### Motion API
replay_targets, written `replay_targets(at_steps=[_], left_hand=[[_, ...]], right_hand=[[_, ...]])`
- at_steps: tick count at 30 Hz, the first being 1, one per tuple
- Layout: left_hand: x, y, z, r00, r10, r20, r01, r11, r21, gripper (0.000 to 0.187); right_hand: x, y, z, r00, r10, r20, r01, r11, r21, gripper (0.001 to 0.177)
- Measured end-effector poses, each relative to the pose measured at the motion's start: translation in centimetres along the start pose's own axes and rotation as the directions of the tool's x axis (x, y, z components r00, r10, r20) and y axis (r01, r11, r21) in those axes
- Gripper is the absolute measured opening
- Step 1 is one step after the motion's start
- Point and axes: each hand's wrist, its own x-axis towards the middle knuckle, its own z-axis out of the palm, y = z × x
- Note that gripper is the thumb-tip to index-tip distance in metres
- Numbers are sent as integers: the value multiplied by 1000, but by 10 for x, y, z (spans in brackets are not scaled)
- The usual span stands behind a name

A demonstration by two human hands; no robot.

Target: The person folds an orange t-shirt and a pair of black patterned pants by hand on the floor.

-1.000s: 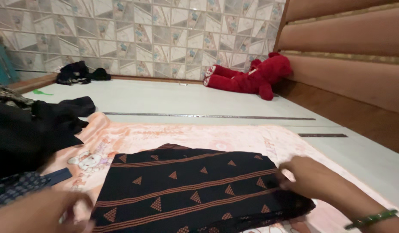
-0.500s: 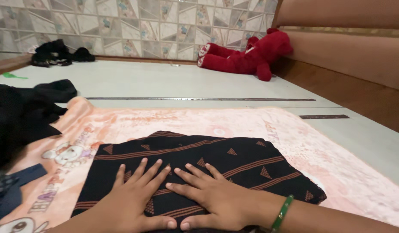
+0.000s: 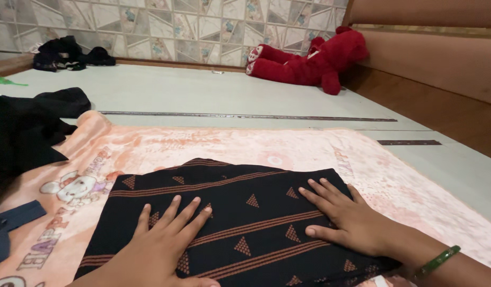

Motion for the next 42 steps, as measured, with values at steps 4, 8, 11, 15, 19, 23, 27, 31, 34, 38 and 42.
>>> replay_targets(at_steps=[4, 8, 11, 15, 19, 23, 27, 31, 34, 38, 42], left_hand=[[4, -3, 1, 1000, 0, -10, 0, 1000, -6, 120], [-11, 5, -18, 1000, 12, 1, -12, 999, -49, 118], [-32, 22, -45, 978, 88, -190, -146, 935, -322, 97], [-51, 55, -66, 886, 419, -200, -462, 747, -479, 34], [-51, 80, -58, 764, 594, -252, -641, 745, -185, 16], [-53, 83, -57, 762, 613, -209, -642, 757, -121, 16], [-52, 84, -57, 867, 483, -121, -497, 856, -144, 18], [-51, 73, -55, 828, 477, -294, -554, 775, -304, 18], [-46, 73, -48, 786, 559, -266, -619, 714, -328, 19], [-42, 73, -47, 846, 505, -170, -523, 724, -450, 22], [-39, 68, -41, 924, 367, -110, -377, 824, -424, 24]], right_hand=[[-5, -5, -7, 1000, 25, 5, -25, 996, -85, 88], [-17, -11, -11, 742, -515, -429, 463, 857, -227, 69], [-45, -21, -18, 646, -588, -487, 710, 697, 100, 46], [-63, -38, -23, 447, -771, -455, 855, 518, -38, 27], [-64, -55, -18, 397, -833, -386, 888, 455, -68, 20], [-64, -59, -14, 390, -844, -369, 887, 452, -96, 21], [-62, -58, -10, 333, -833, -442, 893, 429, -136, 20], [-63, -54, -15, 448, -756, -478, 889, 431, 152, 17], [-62, -58, -19, 502, -768, -399, 858, 385, 339, 17], [-60, -58, -22, 538, -763, -358, 823, 384, 420, 17], [-63, -58, -18, 579, -693, -429, 813, 457, 360, 14]])
